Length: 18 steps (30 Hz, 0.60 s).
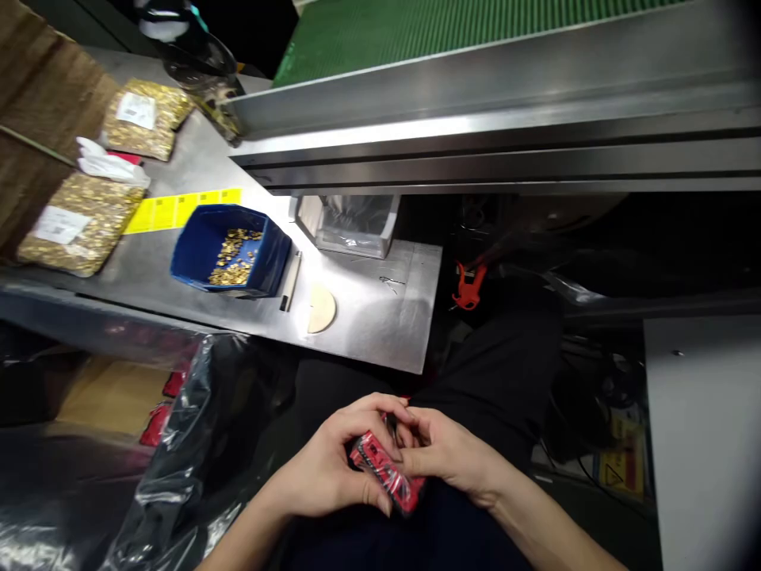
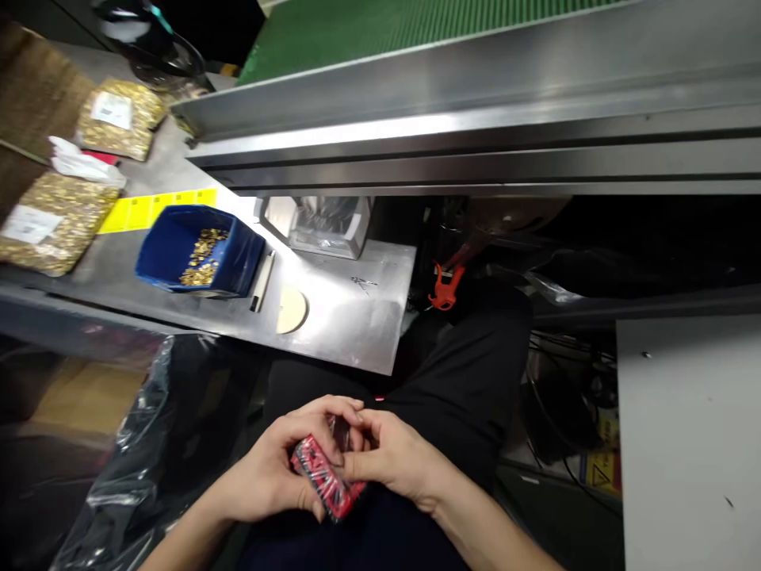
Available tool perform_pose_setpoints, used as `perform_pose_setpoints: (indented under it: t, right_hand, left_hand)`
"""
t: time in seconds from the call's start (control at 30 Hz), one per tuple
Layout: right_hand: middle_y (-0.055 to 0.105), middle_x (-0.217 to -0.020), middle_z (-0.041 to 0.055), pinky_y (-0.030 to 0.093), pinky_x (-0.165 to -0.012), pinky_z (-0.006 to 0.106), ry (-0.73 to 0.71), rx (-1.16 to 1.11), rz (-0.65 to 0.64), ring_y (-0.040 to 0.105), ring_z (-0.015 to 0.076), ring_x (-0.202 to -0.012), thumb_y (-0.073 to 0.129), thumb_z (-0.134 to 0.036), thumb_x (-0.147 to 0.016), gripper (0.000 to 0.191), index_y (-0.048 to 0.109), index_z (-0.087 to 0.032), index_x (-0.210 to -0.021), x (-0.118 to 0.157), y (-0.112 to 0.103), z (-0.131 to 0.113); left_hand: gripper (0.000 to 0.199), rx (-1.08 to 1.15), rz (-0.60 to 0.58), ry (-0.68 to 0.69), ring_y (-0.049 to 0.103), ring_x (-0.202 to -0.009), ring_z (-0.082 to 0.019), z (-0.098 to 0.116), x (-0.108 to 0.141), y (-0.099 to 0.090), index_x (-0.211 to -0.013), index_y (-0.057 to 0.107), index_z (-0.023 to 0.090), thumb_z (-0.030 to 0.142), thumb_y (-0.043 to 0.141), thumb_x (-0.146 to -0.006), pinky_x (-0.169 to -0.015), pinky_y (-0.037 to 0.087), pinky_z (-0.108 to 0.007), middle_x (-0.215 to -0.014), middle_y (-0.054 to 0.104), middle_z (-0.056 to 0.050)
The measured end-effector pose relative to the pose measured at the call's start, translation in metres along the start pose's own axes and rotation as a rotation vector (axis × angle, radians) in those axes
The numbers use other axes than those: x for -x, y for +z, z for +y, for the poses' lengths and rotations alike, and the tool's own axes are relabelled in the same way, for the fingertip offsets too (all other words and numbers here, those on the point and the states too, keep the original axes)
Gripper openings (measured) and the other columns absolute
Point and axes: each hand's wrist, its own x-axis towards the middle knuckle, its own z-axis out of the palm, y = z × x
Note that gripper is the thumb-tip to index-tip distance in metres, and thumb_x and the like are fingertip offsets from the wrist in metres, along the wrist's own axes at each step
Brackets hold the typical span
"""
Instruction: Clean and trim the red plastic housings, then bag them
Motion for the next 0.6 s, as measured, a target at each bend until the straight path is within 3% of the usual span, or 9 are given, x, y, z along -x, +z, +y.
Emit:
perform_pose_setpoints:
  t: [0.1,0.17,0.27,0.37,0.47,0.53,0.6]
  right_hand:
    - [0.053,-0.082,-0.0031,0.040,-0.074,0.025,0.033,-0.064,0.051,0.048,0.0122,-0.077,0.081,-0.033,-0.079,0.030,0.061,-0.016,-0.094,-0.001,0.001,0.002]
    - [0.050,-0.081,-0.0028,0.040,-0.073,0.024,0.054,-0.100,0.102,0.046,0.0129,-0.078,0.073,-0.036,-0.085,0.024,0.058,-0.018,-0.089,-0.004,0.003,0.006]
    - [0.044,-0.077,-0.0028,0.038,-0.068,0.024,0.080,-0.063,0.120,0.039,0.0134,-0.074,0.069,-0.045,-0.088,0.031,0.051,-0.020,-0.081,-0.011,0.005,0.012]
    - [0.042,-0.077,-0.0017,0.040,-0.067,0.024,0.065,-0.022,0.176,0.038,0.0144,-0.073,0.072,-0.053,-0.085,0.036,0.055,-0.021,-0.081,-0.020,0.001,0.019]
    - [0.046,-0.079,-0.0003,0.043,-0.064,0.024,0.071,-0.006,0.240,0.043,0.0159,-0.073,0.078,-0.057,-0.079,0.038,0.061,-0.024,-0.086,-0.026,-0.017,0.023]
    - [0.054,-0.086,0.0013,0.050,-0.068,0.025,0.103,0.010,0.273,0.052,0.0182,-0.081,0.081,-0.059,-0.075,0.042,0.065,-0.027,-0.097,-0.030,-0.036,0.025]
    - [0.062,-0.098,0.0024,0.055,-0.079,0.027,0.155,0.021,0.334,0.060,0.0216,-0.095,0.086,-0.060,-0.066,0.057,0.065,-0.030,-0.110,-0.034,-0.054,0.028]
  left_hand:
    - [0.037,-0.016,0.084,0.027,0.065,-0.106,-0.029,-0.001,0.004,0.001,-0.089,0.073,0.019,0.030,0.098,-0.063,-0.095,0.052,-0.042,-0.124,0.063,-0.012]
    - [0.037,-0.037,0.121,0.041,0.064,-0.106,-0.029,-0.003,0.009,0.001,-0.085,0.072,0.018,0.036,0.097,-0.064,-0.093,0.052,-0.040,-0.121,0.065,-0.012]
    - [0.038,-0.050,0.158,0.068,0.065,-0.100,-0.027,-0.004,0.021,-0.003,-0.080,0.072,0.017,0.040,0.097,-0.064,-0.091,0.052,-0.040,-0.114,0.067,-0.012]
    - [0.035,-0.026,0.244,0.141,0.065,-0.101,-0.028,0.012,0.051,-0.018,-0.077,0.070,0.016,0.036,0.096,-0.066,-0.095,0.053,-0.044,-0.105,0.067,-0.012]
    - [0.026,-0.029,0.454,0.282,0.063,-0.110,-0.031,0.052,0.109,-0.052,-0.077,0.067,0.018,0.028,0.090,-0.073,-0.113,0.043,-0.057,-0.102,0.064,-0.009]
    - [0.020,-0.131,0.706,0.339,0.057,-0.124,-0.035,0.082,0.158,-0.089,-0.086,0.068,0.020,0.028,0.084,-0.079,-0.113,0.044,-0.058,-0.111,0.063,-0.010]
    - [0.019,-0.346,0.943,0.213,0.053,-0.130,-0.037,0.105,0.204,-0.139,-0.091,0.068,0.019,0.033,0.078,-0.084,-0.111,0.048,-0.049,-0.130,0.060,-0.011]
